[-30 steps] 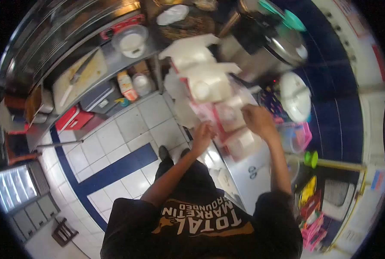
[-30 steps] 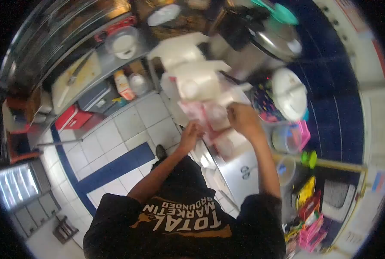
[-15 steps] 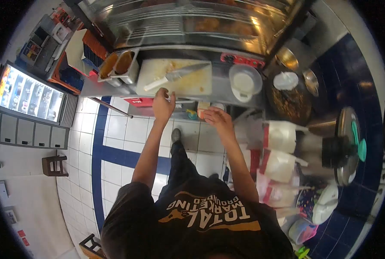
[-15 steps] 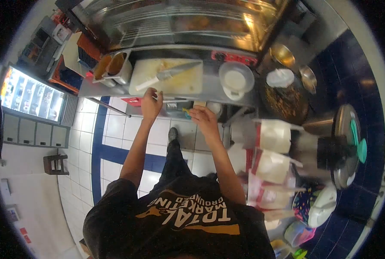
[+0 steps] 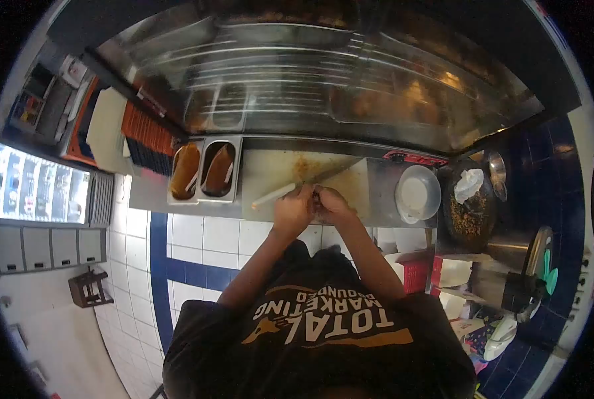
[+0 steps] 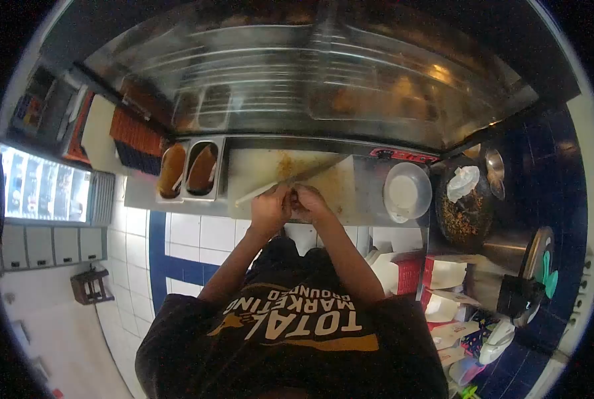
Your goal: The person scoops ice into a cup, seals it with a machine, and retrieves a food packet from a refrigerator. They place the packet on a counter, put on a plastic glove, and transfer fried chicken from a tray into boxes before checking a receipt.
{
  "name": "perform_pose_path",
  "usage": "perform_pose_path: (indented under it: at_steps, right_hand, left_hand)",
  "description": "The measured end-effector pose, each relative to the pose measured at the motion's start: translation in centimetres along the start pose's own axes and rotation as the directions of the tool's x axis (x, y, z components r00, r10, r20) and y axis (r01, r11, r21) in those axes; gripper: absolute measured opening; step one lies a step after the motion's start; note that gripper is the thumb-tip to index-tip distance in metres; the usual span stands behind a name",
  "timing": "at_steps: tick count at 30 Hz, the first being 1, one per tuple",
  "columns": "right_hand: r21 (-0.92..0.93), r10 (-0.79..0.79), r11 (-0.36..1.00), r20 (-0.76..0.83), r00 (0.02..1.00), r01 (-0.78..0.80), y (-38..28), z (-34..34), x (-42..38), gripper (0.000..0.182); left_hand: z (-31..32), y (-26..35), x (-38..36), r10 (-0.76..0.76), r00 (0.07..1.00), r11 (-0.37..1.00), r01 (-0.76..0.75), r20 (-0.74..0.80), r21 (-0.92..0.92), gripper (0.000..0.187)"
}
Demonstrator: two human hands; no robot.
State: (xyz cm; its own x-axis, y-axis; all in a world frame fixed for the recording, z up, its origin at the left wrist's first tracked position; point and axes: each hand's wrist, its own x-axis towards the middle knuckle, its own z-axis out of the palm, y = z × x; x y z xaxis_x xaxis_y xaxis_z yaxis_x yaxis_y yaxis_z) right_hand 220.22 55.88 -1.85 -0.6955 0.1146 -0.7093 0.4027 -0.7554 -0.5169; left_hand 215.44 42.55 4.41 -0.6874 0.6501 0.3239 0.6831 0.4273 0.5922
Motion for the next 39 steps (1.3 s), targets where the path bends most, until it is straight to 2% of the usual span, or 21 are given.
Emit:
perform_pose_path:
  at_steps: [3, 6, 9, 10, 12, 14, 15, 18, 21, 24, 27, 30, 33, 36, 39]
  right_hand:
    - [0.147, -0.212, 0.966, -0.026, 0.977, 0.214, 0.3, 0.2, 0.4, 0.033]
    - [0.268, -0.22, 0.938, -0.021, 0.975, 0.218, -3.2, 2.0, -3.6, 0.036]
    - [0.505, -0.474, 0.795, 0.172, 0.863, 0.336, -7.3, 4.8, -10.5, 0.044]
    - [0.55, -0.519, 0.77, 0.241, 0.82, 0.325, -7.1, 3.0, -9.6, 0.048]
    - [0.63, -0.603, 0.721, 0.365, 0.709, 0.289, -6.8, -1.0, -7.9, 0.056]
    - [0.446, -0.588, 0.741, 0.071, 0.806, 0.501, -7.1, -1.6, -10.0, 0.058]
    - [0.328, -0.582, 0.75, -0.084, 0.809, 0.574, -7.6, -1.6, -11.2, 0.059]
    - [0.384, -0.65, 0.672, -0.103, 0.753, 0.633, -7.9, -3.6, -12.9, 0.045]
    - [0.201, -0.624, 0.727, -0.206, 0.754, 0.656, -8.2, -4.8, -15.0, 0.041]
    - [0.341, -0.577, 0.701, -0.245, 0.779, 0.626, -8.7, -4.9, -16.9, 0.037]
    - [-0.07, -0.769, 0.623, -0.237, 0.594, 0.779, -6.7, -7.8, -17.3, 0.035]
    - [-0.346, -0.825, 0.565, -0.211, 0.524, 0.749, -6.5, -9.9, -19.6, 0.042]
    - [-0.232, -0.73, 0.679, -0.313, 0.608, 0.696, -6.8, -11.1, -20.3, 0.043]
    - [-0.139, -0.707, 0.691, -0.337, 0.622, 0.71, -8.6, -10.2, -24.1, 0.048]
    - [0.359, -0.674, 0.564, -0.321, 0.666, 0.744, -7.3, -12.8, -22.2, 0.047]
  left_hand:
    - [-1.8, 1.7, 1.4, 0.186, 0.982, 0.982, -0.185, 0.026, -0.035, 0.008]
    - [-2.2, 2.9, 1.7, 0.349, 0.937, 0.935, -0.348, 0.004, -0.067, 0.01]
    - [-2.1, 4.6, 1.8, 0.468, 0.884, 0.862, -0.461, -0.018, -0.213, 0.009]
    - [-1.7, 5.0, 2.1, 0.532, 0.847, 0.81, -0.511, -0.008, -0.289, 0.009]
    - [-1.9, 7.3, 3.6, 0.618, 0.786, 0.749, -0.582, 0.016, -0.317, 0.011]
    - [-1.5, 8.7, 4.5, 0.691, 0.722, 0.692, -0.644, 0.04, -0.327, 0.012]
    - [-1.1, 9.2, 5.0, 0.724, 0.687, 0.664, -0.675, 0.051, -0.321, 0.012]
    - [0.2, 10.5, 6.0, 0.808, 0.574, 0.584, -0.747, 0.133, -0.317, 0.013]
    - [2.0, 11.7, 6.2, 0.868, 0.468, 0.497, -0.805, 0.168, -0.324, 0.016]
    - [2.6, 13.5, 6.4, 0.908, 0.37, 0.417, -0.83, 0.195, -0.37, 0.018]
    - [3.4, 14.8, 6.6, 0.939, 0.264, 0.333, -0.854, 0.219, -0.4, 0.019]
    - [5.0, 16.0, 6.5, 0.965, 0.195, 0.253, -0.862, 0.173, -0.439, 0.018]
    - [5.8, 17.9, 6.6, 0.976, 0.154, 0.208, -0.877, 0.155, -0.434, 0.018]
    - [6.5, 19.8, 7.0, 0.981, 0.136, 0.185, -0.877, 0.141, -0.444, 0.017]
    - [7.0, 20.9, 6.7, 0.974, 0.177, 0.22, -0.876, 0.139, -0.43, 0.016]
